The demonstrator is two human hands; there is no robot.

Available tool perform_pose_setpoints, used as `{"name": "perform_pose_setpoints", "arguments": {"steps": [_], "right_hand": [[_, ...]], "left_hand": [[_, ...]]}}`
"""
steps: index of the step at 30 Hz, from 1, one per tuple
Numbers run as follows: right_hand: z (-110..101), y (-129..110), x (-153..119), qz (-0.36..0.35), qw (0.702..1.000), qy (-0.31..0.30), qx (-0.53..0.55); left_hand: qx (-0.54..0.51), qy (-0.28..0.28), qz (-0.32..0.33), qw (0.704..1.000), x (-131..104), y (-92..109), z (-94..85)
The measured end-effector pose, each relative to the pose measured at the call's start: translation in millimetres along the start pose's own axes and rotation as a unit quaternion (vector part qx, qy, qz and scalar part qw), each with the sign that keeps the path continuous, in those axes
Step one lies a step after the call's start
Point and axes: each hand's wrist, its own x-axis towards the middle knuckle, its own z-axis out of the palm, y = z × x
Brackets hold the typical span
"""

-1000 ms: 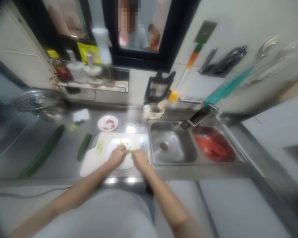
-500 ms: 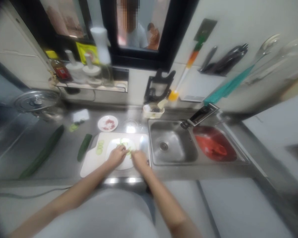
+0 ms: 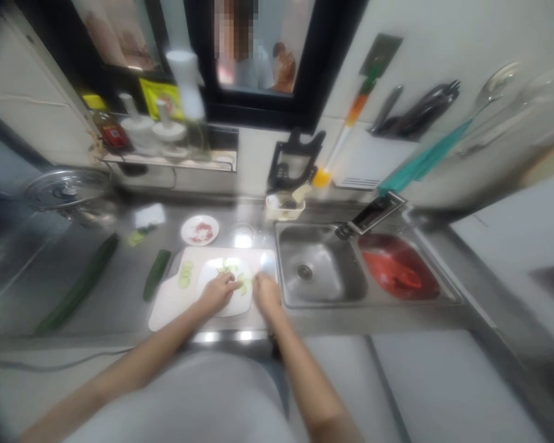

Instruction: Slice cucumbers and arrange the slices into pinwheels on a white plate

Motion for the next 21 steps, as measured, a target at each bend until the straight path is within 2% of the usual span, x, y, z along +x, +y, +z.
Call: {"name": "perform_pose_setpoints", "arguments": {"steps": [13, 21], "right_hand": [[6.8, -2.5, 6.6, 0.001, 0.999, -0.006, -0.032], [5.3, -8.7, -1.7, 0.017, 1.000, -0.004, -0.011]], "left_hand": [[0.021, -0.021, 0.016, 0.999, -0.1, -5.6, 2.3], [0.043, -0.020, 0.025, 0.999, -1.3, -5.8, 2.7]]}}
